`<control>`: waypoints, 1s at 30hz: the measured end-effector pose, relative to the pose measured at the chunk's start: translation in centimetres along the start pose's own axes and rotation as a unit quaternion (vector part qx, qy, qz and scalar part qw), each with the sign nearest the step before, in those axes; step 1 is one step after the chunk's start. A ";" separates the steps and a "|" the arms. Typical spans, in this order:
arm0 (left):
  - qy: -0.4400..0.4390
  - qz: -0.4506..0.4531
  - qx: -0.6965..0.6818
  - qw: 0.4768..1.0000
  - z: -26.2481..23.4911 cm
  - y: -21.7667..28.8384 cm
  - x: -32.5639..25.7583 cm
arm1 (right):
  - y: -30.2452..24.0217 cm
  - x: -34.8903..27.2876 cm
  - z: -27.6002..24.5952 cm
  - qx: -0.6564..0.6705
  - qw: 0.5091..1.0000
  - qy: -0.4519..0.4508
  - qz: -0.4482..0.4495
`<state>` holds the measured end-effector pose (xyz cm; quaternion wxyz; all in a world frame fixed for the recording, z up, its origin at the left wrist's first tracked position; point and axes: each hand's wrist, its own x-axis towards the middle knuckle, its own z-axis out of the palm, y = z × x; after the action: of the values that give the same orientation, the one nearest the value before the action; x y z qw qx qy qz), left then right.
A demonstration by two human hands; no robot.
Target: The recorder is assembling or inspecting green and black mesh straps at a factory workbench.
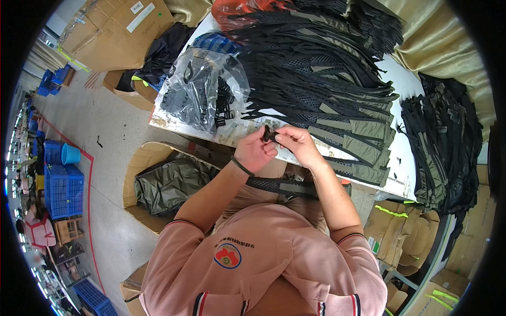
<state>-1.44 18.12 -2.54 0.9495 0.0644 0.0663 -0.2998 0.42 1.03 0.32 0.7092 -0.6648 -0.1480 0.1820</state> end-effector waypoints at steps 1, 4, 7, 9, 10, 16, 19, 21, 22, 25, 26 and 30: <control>0.021 -0.003 -0.004 1.000 0.3 -0.2 0.1 | 0.0 -0.1 0.1 0.039 0.999 -0.006 0.009; 0.035 -0.009 -0.009 0.999 0.6 -0.5 0.2 | 0.3 -0.2 -0.1 0.053 0.998 -0.018 0.005; 0.046 -0.004 0.001 0.999 0.4 -0.7 0.2 | -0.3 -0.2 -0.5 -0.060 0.996 -0.032 -0.060; 0.065 0.003 0.013 0.998 0.3 -0.8 0.3 | -1.2 -0.4 -0.5 -0.145 0.982 -0.038 -0.111; 0.076 -0.007 0.019 0.997 0.3 -0.8 0.3 | -1.6 -0.5 -0.5 -0.181 0.976 -0.038 -0.118; 0.116 -0.046 0.055 0.991 -0.3 -0.8 0.4 | -2.8 -0.8 -0.2 -0.379 0.902 0.000 -0.205; 0.041 -0.056 0.056 0.996 -2.2 -0.4 0.3 | -2.9 -1.1 0.5 -0.381 0.903 0.036 -0.197; -0.046 -0.067 0.047 0.996 -2.7 -0.3 0.3 | -2.9 -1.2 0.7 -0.378 0.906 0.043 -0.183; 0.023 -0.048 0.077 0.996 -1.9 -0.6 0.3 | -2.9 -1.3 0.7 -0.381 0.901 0.041 -0.205; 0.074 -0.035 0.099 0.992 -1.9 -0.7 0.3 | -2.7 -1.3 0.7 -0.376 0.898 0.037 -0.226; 0.056 -0.042 0.093 0.993 -2.0 -0.7 0.2 | -2.6 -1.3 0.7 -0.369 0.901 0.037 -0.226; 0.045 -0.055 0.082 0.994 -2.1 -0.6 0.1 | -1.3 -1.8 0.7 -0.354 0.914 0.069 -0.187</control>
<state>-1.95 17.90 -4.68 0.9189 0.1520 0.0875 -0.3533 -1.40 0.80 1.77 0.4568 -0.8433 -0.2755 -0.0648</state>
